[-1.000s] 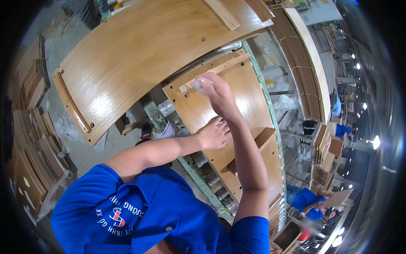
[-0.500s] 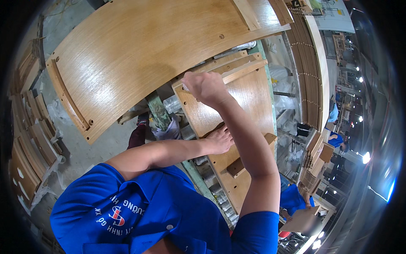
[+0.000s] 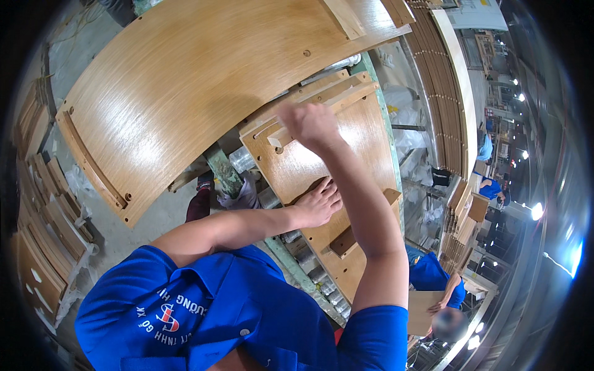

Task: The person wipes the surface of a large wooden panel on a roller conveyor using a cloth. They then move to a stack of panels on the floor, remove protective plastic sheets, and wipe the exposed surfaces. The person handles the panels one at a time, cleaning them thoroughly before moving to the next.

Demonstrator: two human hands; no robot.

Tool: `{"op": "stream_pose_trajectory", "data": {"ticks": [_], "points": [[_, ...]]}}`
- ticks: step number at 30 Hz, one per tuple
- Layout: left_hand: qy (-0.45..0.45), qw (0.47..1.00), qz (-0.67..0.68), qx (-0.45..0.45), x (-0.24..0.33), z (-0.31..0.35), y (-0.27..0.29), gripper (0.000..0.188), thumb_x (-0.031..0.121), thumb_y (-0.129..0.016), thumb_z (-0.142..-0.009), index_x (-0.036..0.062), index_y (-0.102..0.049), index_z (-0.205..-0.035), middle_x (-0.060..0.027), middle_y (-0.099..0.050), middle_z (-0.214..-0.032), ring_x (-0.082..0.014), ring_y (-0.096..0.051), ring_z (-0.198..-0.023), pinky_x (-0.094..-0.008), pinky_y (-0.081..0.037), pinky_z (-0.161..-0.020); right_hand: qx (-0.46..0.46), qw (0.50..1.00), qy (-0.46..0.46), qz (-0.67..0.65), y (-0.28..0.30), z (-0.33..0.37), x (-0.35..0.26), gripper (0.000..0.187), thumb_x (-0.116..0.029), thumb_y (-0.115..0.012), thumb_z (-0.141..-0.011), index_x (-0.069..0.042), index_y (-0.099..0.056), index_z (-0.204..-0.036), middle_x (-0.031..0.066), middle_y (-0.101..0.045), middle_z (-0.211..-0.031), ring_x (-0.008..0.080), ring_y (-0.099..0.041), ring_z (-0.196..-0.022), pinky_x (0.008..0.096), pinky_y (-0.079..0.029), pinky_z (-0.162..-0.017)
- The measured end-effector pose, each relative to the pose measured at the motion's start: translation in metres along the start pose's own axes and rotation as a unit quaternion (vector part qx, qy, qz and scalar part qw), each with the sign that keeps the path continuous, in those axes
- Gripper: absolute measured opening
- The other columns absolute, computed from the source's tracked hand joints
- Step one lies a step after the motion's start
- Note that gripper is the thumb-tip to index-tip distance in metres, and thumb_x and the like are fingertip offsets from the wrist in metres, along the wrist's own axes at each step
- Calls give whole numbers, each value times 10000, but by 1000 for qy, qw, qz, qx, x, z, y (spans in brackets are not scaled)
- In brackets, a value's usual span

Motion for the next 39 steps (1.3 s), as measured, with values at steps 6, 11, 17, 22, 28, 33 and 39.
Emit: {"op": "stream_pose_trajectory", "data": {"ticks": [6,11,17,22,28,33,39], "points": [[-14,1000,-6,-8,2,1,5,427,302,-458,-854,53,-507,-1197,-166,-401,-1332,-400,-262,-1293,-573,-104,-1065,33,995,-91,23,13,8,62,216,-279,-483,-886,-93,-590,-870,171,-618,-758,364,-596,-705,436,-481,-616],[-21,1000,-5,-23,-1,1,6,427,296,-422,-870,47,-497,-1209,-173,-394,-1339,-405,-259,-1293,-584,-116,-1057,30,983,-178,31,18,-1,80,279,-317,-449,-906,-77,-575,-845,191,-612,-756,384,-587,-741,471,-467,-655],[-26,999,-1,-42,-3,-2,7,437,310,-411,-879,50,-486,-1221,-175,-377,-1352,-406,-239,-1302,-590,-100,-1056,20,984,-175,29,19,-5,85,281,-319,-455,-899,-76,-567,-812,187,-613,-758,384,-587,-740,467,-468,-655],[-24,999,19,-45,-5,-3,9,450,316,-490,-835,67,-506,-1209,-146,-392,-1353,-396,-221,-1314,-577,-88,-1067,13,987,-159,9,19,-5,95,261,-311,-465,-891,-85,-566,-809,175,-616,-763,375,-592,-738,462,-470,-649],[-31,996,34,-74,-4,-5,11,459,326,-496,-835,73,-502,-1218,-145,-377,-1365,-390,-201,-1324,-577,-84,-1069,39,974,-214,57,21,-10,142,256,-331,-466,-892,-105,-574,-841,177,-621,-759,380,-597,-746,465,-472,-663],[-41,994,63,-85,-3,-5,11,459,323,-498,-833,78,-506,-1222,-146,-375,-1367,-386,-187,-1332,-580,-72,-1072,27,942,-315,109,29,-14,193,300,-350,-396,-904,-128,-597,-908,174,-646,-829,370,-619,-805,482,-484,-703],[-38,993,68,-86,-6,-6,7,463,336,-522,-820,76,-520,-1203,-150,-370,-1373,-404,-188,-1327,-595,-73,-1066,22,932,-345,106,32,-29,219,362,-381,-395,-910,-96,-619,-913,186,-643,-874,367,-609,-858,465,-472,-762]]}}
Point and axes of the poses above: each hand's wrist, its own z-axis away from the middle knuckle, its own y-axis out of the back of the hand, x = y × z, the point moved 3 cm from there along -z, towards the middle knuckle
